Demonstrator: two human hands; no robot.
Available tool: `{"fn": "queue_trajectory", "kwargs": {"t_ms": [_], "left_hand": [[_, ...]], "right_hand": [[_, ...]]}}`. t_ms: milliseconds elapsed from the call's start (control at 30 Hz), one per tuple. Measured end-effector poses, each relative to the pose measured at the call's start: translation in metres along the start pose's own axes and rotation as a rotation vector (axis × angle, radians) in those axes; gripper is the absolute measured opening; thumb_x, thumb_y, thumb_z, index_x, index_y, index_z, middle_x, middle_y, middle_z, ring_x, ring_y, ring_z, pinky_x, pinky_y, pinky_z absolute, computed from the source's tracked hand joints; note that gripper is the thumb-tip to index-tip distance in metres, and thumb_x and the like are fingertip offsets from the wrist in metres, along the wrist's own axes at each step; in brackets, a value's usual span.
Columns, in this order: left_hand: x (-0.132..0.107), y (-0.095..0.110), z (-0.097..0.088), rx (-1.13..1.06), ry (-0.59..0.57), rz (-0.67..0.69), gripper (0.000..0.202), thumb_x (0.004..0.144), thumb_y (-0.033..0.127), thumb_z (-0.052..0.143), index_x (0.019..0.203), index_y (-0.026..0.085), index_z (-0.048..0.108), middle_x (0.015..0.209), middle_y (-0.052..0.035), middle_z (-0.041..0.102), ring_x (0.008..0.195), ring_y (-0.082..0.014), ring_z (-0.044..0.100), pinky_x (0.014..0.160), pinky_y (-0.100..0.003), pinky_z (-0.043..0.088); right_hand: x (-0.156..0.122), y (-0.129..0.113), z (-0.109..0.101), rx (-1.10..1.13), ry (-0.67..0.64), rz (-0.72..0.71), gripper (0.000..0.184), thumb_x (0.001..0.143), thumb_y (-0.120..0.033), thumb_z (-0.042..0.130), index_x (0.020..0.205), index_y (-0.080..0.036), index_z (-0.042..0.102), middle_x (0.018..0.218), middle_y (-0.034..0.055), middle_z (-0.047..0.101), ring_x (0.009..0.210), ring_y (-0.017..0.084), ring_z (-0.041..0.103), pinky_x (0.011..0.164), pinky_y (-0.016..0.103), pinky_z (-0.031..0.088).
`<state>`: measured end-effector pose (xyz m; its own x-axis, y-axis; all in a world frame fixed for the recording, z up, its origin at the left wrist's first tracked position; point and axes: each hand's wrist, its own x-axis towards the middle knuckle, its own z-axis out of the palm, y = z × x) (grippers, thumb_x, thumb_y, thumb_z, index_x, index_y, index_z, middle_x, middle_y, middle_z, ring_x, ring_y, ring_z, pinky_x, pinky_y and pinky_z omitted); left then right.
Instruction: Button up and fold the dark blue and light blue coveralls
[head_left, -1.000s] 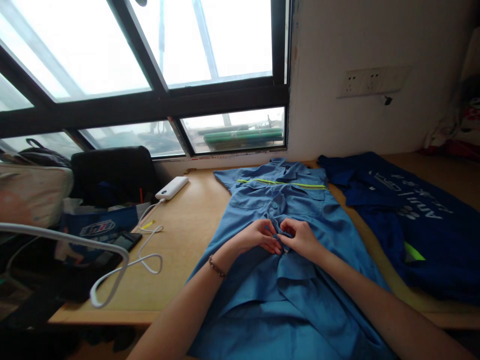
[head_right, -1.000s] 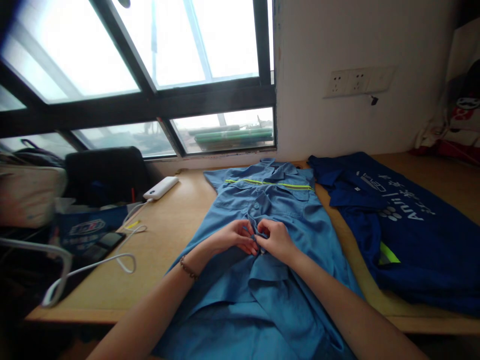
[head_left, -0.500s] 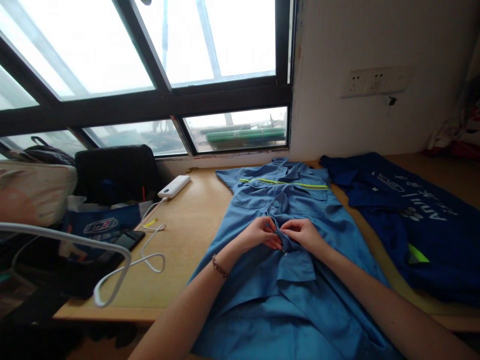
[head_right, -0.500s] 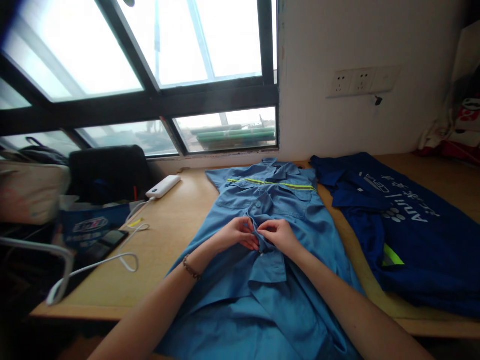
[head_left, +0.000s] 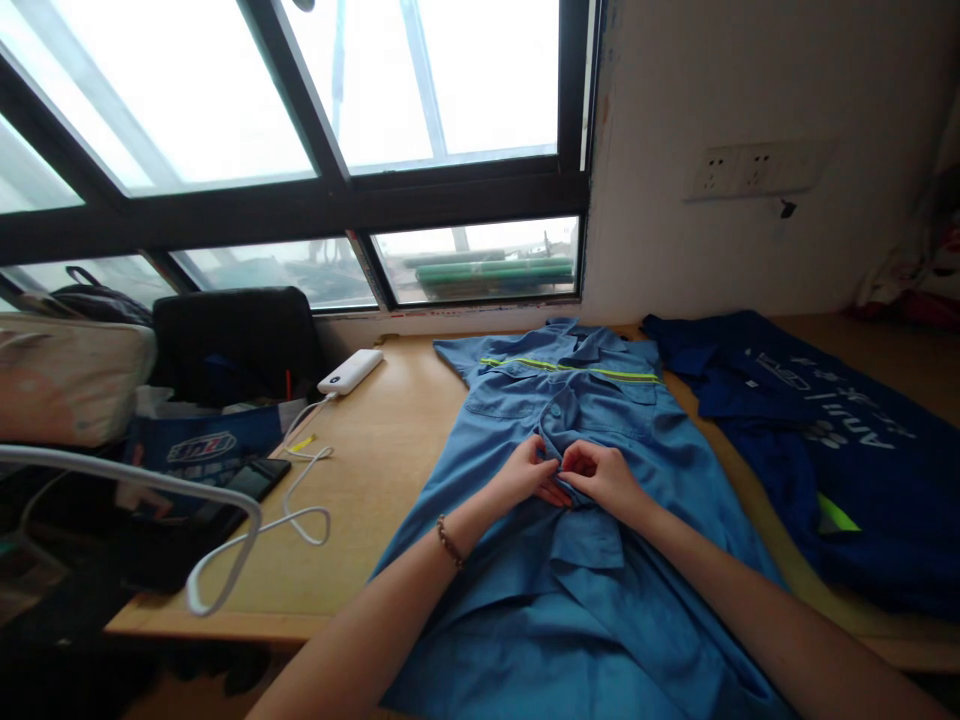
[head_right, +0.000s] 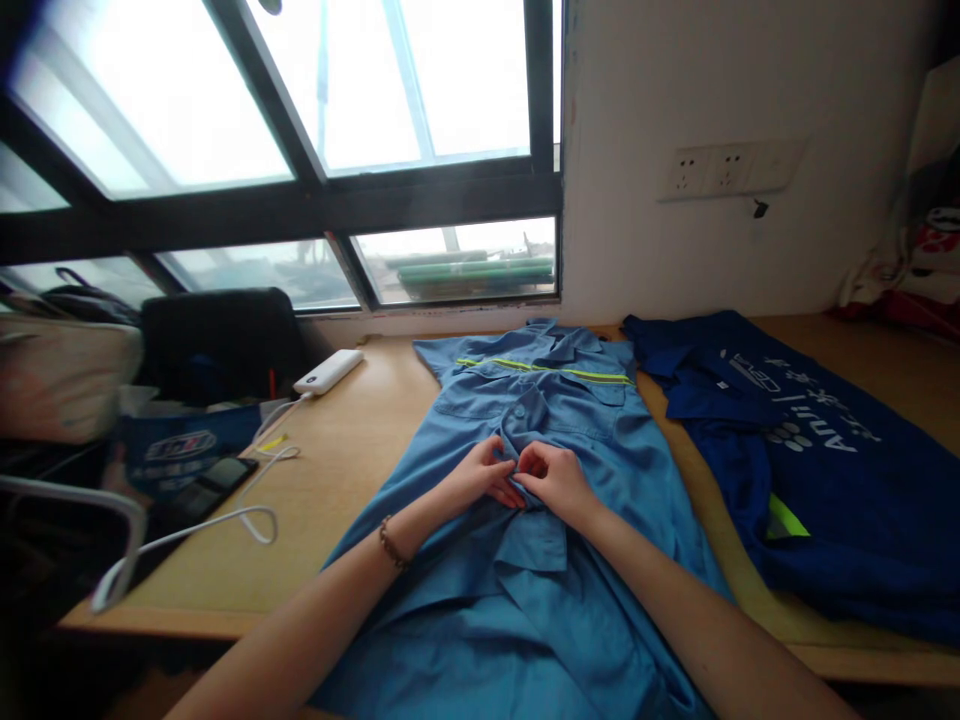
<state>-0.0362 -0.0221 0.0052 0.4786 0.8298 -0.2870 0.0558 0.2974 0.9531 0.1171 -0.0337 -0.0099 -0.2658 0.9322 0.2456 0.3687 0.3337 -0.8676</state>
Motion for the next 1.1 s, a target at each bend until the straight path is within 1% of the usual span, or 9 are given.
{"fn": "queue_trajectory", "kwargs": {"t_ms": [167, 300, 433, 533, 633, 800, 900, 1033, 1100], "left_hand": [[0.002, -0.004, -0.002, -0.041, 0.028, -0.026, 0.03, 0.072, 0.02, 0.054, 0.09, 0.018, 0.03, 0.06, 0.0012, 0.058, 0.052, -0.0194, 0.064, 0.049, -0.028, 0.052], [0.003, -0.005, -0.001, -0.036, 0.081, -0.042, 0.031, 0.07, 0.014, 0.053, 0.09, 0.018, 0.03, 0.055, 0.0047, 0.054, 0.051, -0.0195, 0.063, 0.047, -0.027, 0.052], [0.004, -0.005, 0.001, -0.03, 0.1, -0.043, 0.032, 0.07, 0.017, 0.056, 0.089, 0.018, 0.03, 0.05, 0.0066, 0.052, 0.051, -0.0205, 0.063, 0.045, -0.026, 0.051], [0.003, -0.004, 0.002, -0.021, 0.098, -0.013, 0.032, 0.07, 0.023, 0.057, 0.087, 0.019, 0.03, 0.049, 0.0071, 0.051, 0.05, -0.0205, 0.063, 0.044, -0.025, 0.05], [0.004, -0.005, 0.004, 0.025, 0.091, 0.032, 0.028, 0.072, 0.023, 0.052, 0.085, 0.019, 0.028, 0.048, 0.0072, 0.051, 0.046, -0.019, 0.062, 0.041, -0.025, 0.049], [0.007, -0.013, 0.003, 0.097, 0.098, 0.117, 0.023, 0.074, 0.02, 0.045, 0.087, 0.021, 0.026, 0.044, 0.0098, 0.048, 0.039, -0.0167, 0.058, 0.036, -0.025, 0.048], [0.007, -0.016, 0.003, 0.162, 0.127, 0.185, 0.024, 0.073, 0.019, 0.044, 0.09, 0.021, 0.028, 0.044, 0.0107, 0.045, 0.035, -0.0148, 0.055, 0.032, -0.02, 0.043], [0.004, -0.015, 0.007, 0.194, 0.145, 0.24, 0.025, 0.074, 0.021, 0.044, 0.093, 0.021, 0.029, 0.042, 0.0104, 0.044, 0.034, -0.0136, 0.053, 0.031, -0.018, 0.039], [0.003, -0.014, 0.009, 0.168, 0.145, 0.244, 0.027, 0.075, 0.024, 0.045, 0.096, 0.021, 0.028, 0.043, 0.0102, 0.045, 0.036, -0.0143, 0.054, 0.033, -0.019, 0.04]], "right_hand": [[0.0, -0.002, 0.001, -0.045, -0.017, -0.014, 0.008, 0.068, -0.022, 0.059, 0.073, -0.017, 0.055, 0.066, -0.0015, 0.058, 0.056, 0.01, 0.052, 0.051, 0.02, 0.041], [-0.001, 0.0, 0.002, -0.062, -0.02, -0.022, 0.01, 0.067, -0.021, 0.06, 0.074, -0.018, 0.054, 0.067, -0.002, 0.057, 0.057, 0.009, 0.051, 0.051, 0.02, 0.04], [0.0, 0.002, 0.002, -0.049, -0.01, -0.024, 0.012, 0.069, -0.026, 0.06, 0.073, -0.018, 0.051, 0.066, -0.0018, 0.055, 0.057, 0.01, 0.05, 0.052, 0.021, 0.039], [0.0, 0.002, 0.002, -0.094, -0.003, -0.045, 0.017, 0.074, -0.033, 0.055, 0.069, -0.018, 0.049, 0.061, -0.0021, 0.052, 0.054, 0.01, 0.047, 0.05, 0.021, 0.035], [-0.001, -0.001, 0.002, -0.153, -0.048, -0.086, 0.019, 0.081, -0.033, 0.047, 0.068, -0.019, 0.047, 0.057, -0.0031, 0.048, 0.051, 0.009, 0.043, 0.049, 0.021, 0.031], [-0.004, -0.008, 0.0, -0.247, -0.094, -0.128, 0.02, 0.085, -0.028, 0.04, 0.067, -0.019, 0.043, 0.061, -0.0014, 0.051, 0.057, 0.011, 0.047, 0.054, 0.022, 0.03], [-0.005, -0.009, -0.002, -0.273, -0.132, -0.11, 0.024, 0.085, -0.029, 0.038, 0.064, -0.019, 0.044, 0.059, -0.0011, 0.052, 0.056, 0.011, 0.048, 0.054, 0.022, 0.03], [-0.001, -0.003, -0.002, -0.126, -0.128, -0.056, 0.029, 0.082, -0.032, 0.041, 0.057, -0.018, 0.045, 0.055, -0.0021, 0.049, 0.054, 0.01, 0.045, 0.052, 0.022, 0.03], [0.002, 0.001, -0.001, 0.043, -0.147, 0.049, 0.032, 0.079, -0.035, 0.045, 0.052, -0.018, 0.042, 0.049, -0.0036, 0.043, 0.047, 0.008, 0.04, 0.047, 0.021, 0.028]]}}
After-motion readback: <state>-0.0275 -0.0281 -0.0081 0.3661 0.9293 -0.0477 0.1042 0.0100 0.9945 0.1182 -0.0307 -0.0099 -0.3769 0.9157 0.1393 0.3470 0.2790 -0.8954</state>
